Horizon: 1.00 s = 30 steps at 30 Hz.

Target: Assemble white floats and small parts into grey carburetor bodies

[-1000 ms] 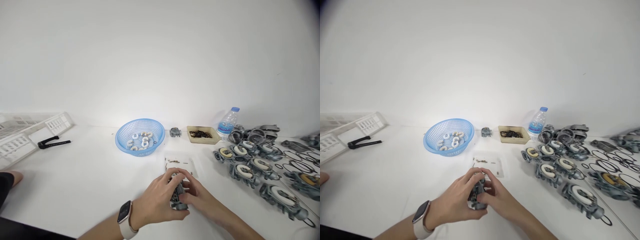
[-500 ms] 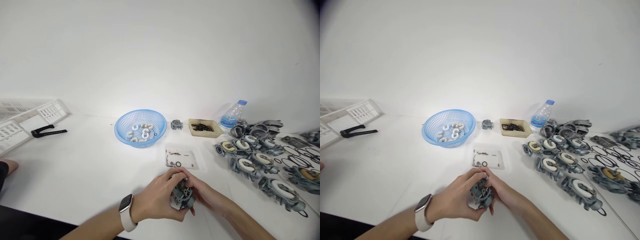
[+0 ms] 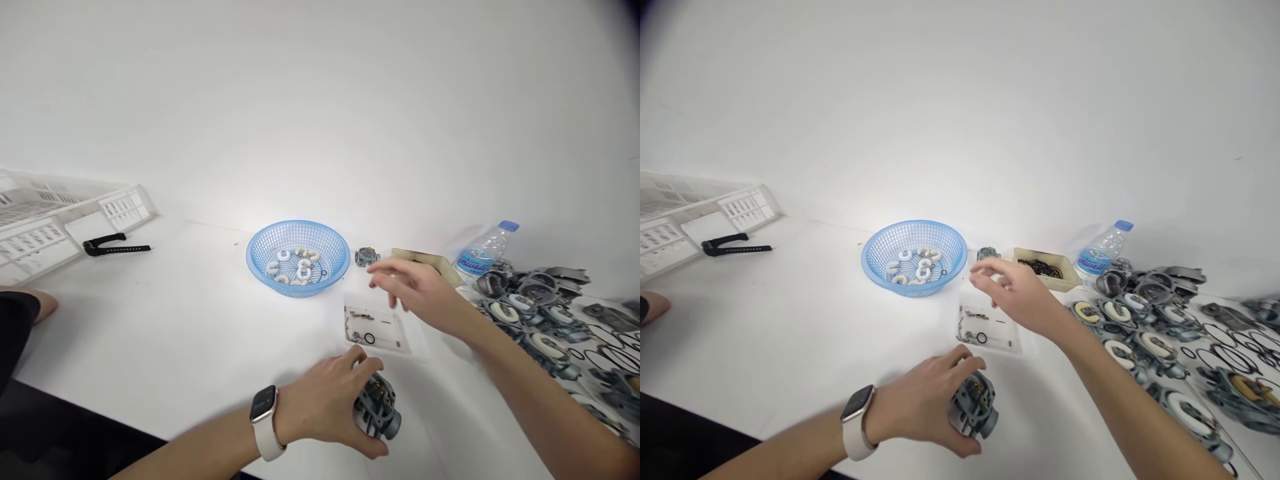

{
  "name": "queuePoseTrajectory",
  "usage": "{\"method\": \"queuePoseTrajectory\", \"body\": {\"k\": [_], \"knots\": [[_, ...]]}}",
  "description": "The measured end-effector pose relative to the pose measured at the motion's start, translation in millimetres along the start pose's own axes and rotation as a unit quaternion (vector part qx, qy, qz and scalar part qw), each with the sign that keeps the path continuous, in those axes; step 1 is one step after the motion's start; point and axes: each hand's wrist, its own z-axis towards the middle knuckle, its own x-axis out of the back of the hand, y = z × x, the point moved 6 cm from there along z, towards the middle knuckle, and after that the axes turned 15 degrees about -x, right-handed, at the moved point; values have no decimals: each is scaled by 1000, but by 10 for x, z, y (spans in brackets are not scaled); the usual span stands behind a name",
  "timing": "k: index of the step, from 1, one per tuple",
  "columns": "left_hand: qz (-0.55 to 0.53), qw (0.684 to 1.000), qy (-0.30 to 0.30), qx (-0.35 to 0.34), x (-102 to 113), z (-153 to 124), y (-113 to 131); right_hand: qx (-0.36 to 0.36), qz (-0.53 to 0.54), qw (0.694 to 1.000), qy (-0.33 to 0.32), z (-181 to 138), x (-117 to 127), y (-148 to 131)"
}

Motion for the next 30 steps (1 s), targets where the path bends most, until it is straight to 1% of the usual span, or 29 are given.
{"method": "queuePoseTrajectory", "body": {"k": [1, 3, 6, 9, 11, 13, 15, 18, 20, 22, 24, 26, 28, 30], "knots": [[8, 1000, -5, -4, -27, -1, -11, 20, -72, 997, 19, 166, -61, -156], [24, 1000, -16, -12, -89, 1, -30, 38, -127, 991, 13, 525, -285, -394], [49, 998, -24, -7, -169, 13, -84, 51, -223, 973, -38, 1033, -776, -611], [73, 997, -41, 1, -198, 32, -177, 38, -317, 943, -91, 1418, -1198, -695], [72, 996, -51, -15, -178, 46, -219, 25, -358, 926, -117, 1592, -1358, -699], [62, 996, -50, -31, -134, 56, -239, 12, -380, 915, -137, 1701, -1431, -664], [49, 997, -42, -34, -100, 65, -248, 1, -387, 909, -156, 1750, -1454, -600], [38, 999, -30, -19, -99, 81, -258, -7, -382, 906, -179, 1726, -1455, -521], [40, 999, -16, -7, -98, 85, -263, -2, -374, 910, -178, 1678, -1432, -524], [43, 999, -9, -7, -77, 78, -253, 11, -358, 919, -164, 1625, -1366, -578], [39, 999, -11, -21, -34, 60, -217, 30, -330, 932, -147, 1560, -1240, -650], [34, 999, -8, -36, 30, 36, -167, 50, -292, 946, -134, 1456, -1048, -690], [34, 999, 2, -39, 90, 18, -123, 64, -247, 959, -128, 1283, -815, -663], [38, 999, 13, -25, 116, 8, -97, 70, -198, 969, -128, 1024, -588, -564]]}}
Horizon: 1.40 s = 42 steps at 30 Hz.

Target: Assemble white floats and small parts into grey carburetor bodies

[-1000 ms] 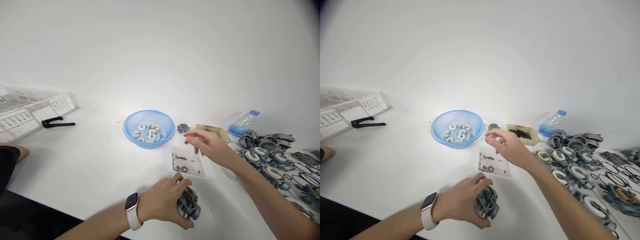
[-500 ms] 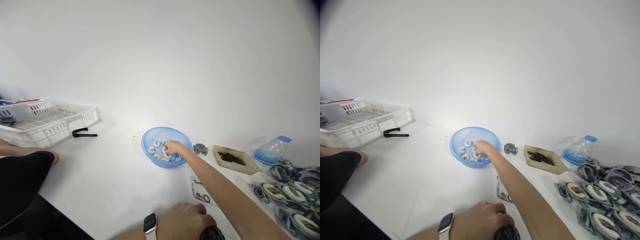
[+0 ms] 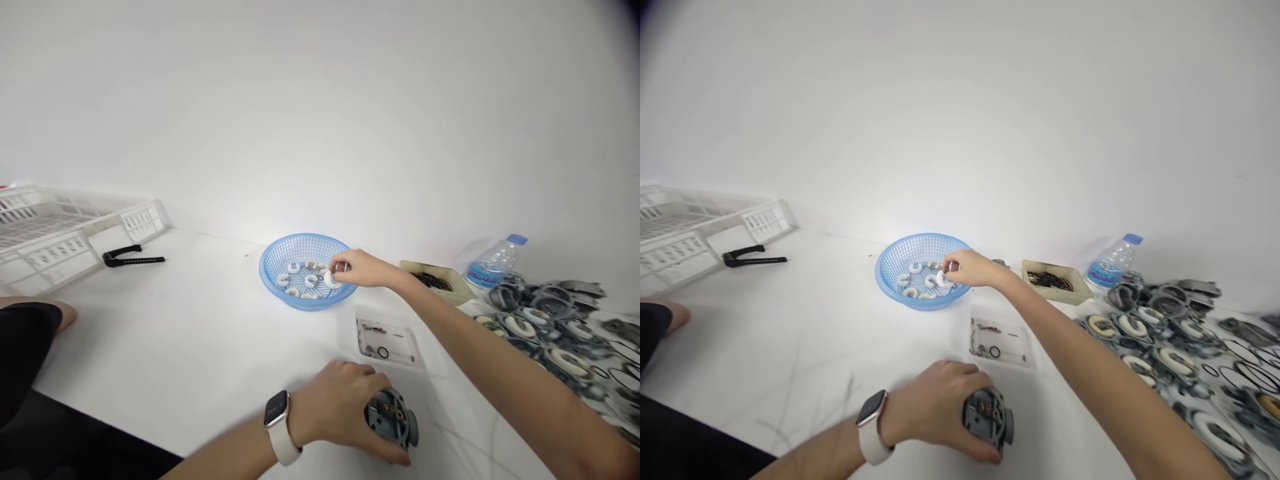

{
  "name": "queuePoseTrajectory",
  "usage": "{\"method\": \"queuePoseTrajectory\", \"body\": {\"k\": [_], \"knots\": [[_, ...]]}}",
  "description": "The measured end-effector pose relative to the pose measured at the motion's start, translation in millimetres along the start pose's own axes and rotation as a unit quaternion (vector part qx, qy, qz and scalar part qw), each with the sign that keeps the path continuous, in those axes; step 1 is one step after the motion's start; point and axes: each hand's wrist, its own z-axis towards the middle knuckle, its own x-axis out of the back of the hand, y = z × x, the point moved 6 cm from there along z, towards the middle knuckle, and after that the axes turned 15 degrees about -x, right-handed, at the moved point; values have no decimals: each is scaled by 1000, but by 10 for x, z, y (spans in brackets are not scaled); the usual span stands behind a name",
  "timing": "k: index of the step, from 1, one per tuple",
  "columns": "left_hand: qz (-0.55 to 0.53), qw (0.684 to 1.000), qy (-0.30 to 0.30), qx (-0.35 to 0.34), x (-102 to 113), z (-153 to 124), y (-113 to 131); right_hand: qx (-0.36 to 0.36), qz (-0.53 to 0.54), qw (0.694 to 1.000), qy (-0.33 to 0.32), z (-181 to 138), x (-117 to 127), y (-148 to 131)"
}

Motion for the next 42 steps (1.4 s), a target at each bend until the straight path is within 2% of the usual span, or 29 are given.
{"method": "queuePoseTrajectory", "body": {"k": [3, 7, 10, 13, 16, 18, 20, 24, 28, 31, 38, 42], "knots": [[-1, 999, 24, 29, -13, 0, 17, 0, 68, 997, -21, -572, -27, 200], [-10, 996, 69, 48, -44, 11, 24, -31, 156, 986, -45, -1267, -330, 424], [-12, 995, 89, 46, -36, 18, 30, -77, 297, 951, -32, -1605, -604, 598], [-3, 990, 132, 43, 28, 10, 41, -110, 394, 912, -25, -1787, -855, 723], [8, 975, 222, -24, 150, -4, 130, -121, 430, 894, -21, -1855, -998, 745], [18, 960, 268, -81, 207, -19, 201, -118, 416, 902, -10, -1865, -1024, 710], [30, 951, 284, -115, 223, -27, 243, -114, 396, 911, 3, -1867, -1022, 670], [43, 954, 272, -119, 195, -31, 244, -118, 362, 924, 33, -1883, -999, 695], [37, 973, 216, -76, 141, -26, 205, -152, 325, 928, 98, -1941, -918, 947], [12, 983, 173, -52, 108, -16, 185, -173, 308, 928, 118, -1979, -846, 1116], [-3, 982, 183, -40, 162, -13, 151, -147, 246, 944, 166, -1862, -614, 1111], [13, 981, 187, -39, 136, -25, 156, -99, 136, 976, 139, -1555, -627, 1062]]}}
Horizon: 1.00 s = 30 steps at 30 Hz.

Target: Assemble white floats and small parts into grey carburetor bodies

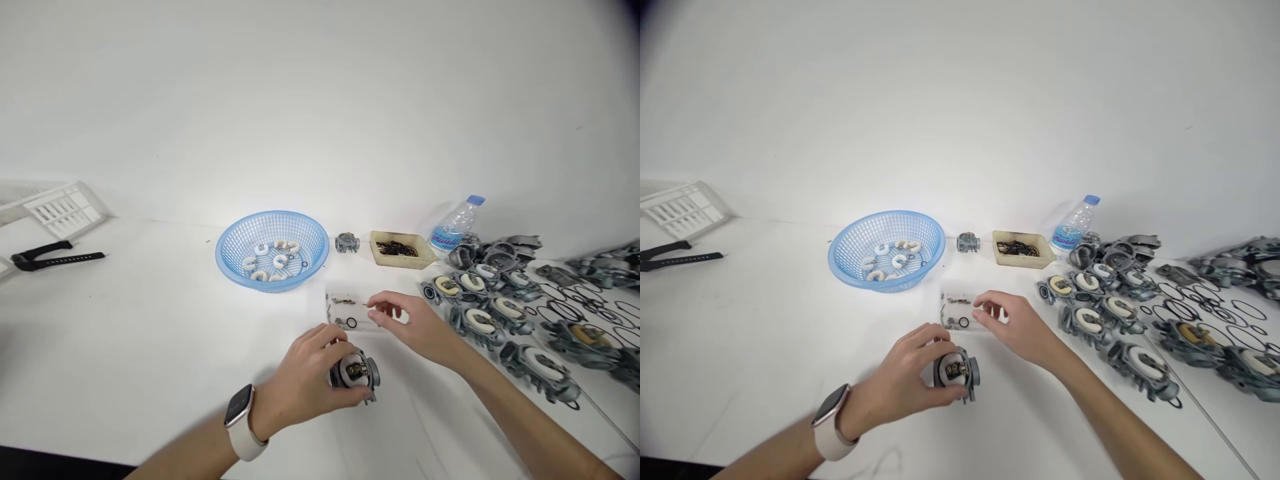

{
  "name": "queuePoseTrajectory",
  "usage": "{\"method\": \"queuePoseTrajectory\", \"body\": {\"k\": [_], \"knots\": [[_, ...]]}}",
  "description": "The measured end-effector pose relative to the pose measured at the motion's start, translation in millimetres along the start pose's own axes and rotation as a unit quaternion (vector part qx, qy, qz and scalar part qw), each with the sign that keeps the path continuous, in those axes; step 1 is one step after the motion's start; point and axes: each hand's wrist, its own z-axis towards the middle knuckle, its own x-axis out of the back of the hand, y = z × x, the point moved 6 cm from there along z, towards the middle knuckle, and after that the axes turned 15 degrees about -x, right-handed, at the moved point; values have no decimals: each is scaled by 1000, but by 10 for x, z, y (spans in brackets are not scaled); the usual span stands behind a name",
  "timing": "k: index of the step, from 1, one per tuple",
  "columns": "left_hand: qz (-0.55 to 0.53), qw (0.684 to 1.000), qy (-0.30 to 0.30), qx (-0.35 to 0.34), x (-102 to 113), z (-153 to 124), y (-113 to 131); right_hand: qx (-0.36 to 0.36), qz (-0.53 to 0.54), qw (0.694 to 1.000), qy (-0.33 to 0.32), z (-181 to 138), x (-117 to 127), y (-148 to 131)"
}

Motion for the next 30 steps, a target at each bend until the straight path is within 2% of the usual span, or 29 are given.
{"method": "queuePoseTrajectory", "body": {"k": [7, 10, 14, 22, 27, 30], "knots": [[38, 999, 0, -16, -72, -26, 8, 122, -132, 980, -79, 506, -392, -337], [46, 999, 2, -23, -86, -21, 15, 161, -180, 965, -107, 623, -583, -460], [57, 998, 14, -29, -102, -18, 16, 181, -214, 953, -111, 692, -731, -496], [72, 997, 1, -28, -102, -2, -2, 181, -209, 954, -112, 703, -765, -521], [70, 997, -3, -28, -156, -25, -4, 147, -146, 972, -108, 697, -676, -535], [63, 997, 18, -29, -93, 0, 0, 132, -117, 979, -105, 677, -591, -475]]}}
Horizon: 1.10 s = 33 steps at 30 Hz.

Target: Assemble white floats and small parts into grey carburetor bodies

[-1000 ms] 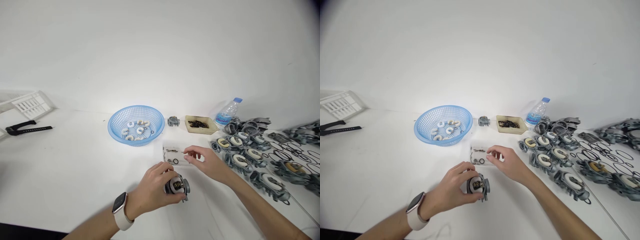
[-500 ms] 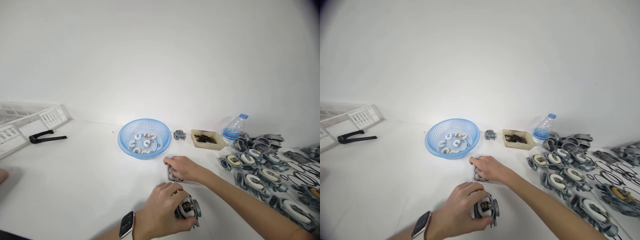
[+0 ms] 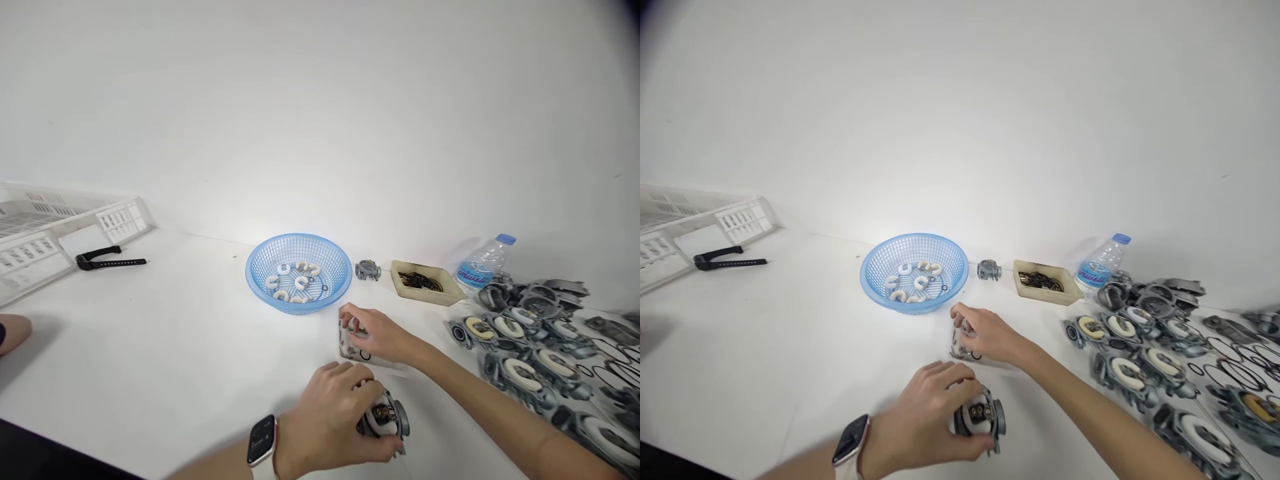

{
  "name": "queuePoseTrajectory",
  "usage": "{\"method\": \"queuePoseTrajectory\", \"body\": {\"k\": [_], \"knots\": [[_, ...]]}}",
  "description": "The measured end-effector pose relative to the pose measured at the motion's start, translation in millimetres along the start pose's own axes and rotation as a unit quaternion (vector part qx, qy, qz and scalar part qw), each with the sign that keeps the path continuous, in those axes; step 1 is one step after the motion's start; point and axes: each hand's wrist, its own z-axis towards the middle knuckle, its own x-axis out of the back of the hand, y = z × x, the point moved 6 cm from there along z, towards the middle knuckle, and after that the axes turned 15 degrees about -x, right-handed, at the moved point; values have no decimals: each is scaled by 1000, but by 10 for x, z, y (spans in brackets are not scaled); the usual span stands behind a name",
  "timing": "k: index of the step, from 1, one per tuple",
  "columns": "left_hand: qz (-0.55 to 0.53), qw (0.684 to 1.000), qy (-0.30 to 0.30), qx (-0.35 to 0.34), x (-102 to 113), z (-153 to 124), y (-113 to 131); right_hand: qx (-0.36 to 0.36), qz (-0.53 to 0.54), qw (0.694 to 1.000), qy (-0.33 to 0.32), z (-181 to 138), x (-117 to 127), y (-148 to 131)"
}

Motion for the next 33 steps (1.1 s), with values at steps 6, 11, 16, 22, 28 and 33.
{"method": "queuePoseTrajectory", "body": {"k": [6, 11, 16, 22, 28, 33], "knots": [[-54, 956, 31, 287, 457, -32, -622, -6, 0, 1000, -7, -190, 109, 167], [-176, 920, -54, 346, 342, -136, -922, 14, -8, 999, -34, -280, 48, 54], [-256, 892, -71, 366, 10, -245, -943, 15, -8, 999, -38, -196, -22, -71], [-345, 851, -75, 388, -99, -290, -972, -7, -5, 999, -42, -121, -23, -41], [-403, 821, -86, 395, -70, -303, -946, 13, 28, 999, -27, -159, -11, -36], [-409, 813, -88, 404, -12, -267, -891, 6, 44, 999, 1, -189, 31, -4]]}}
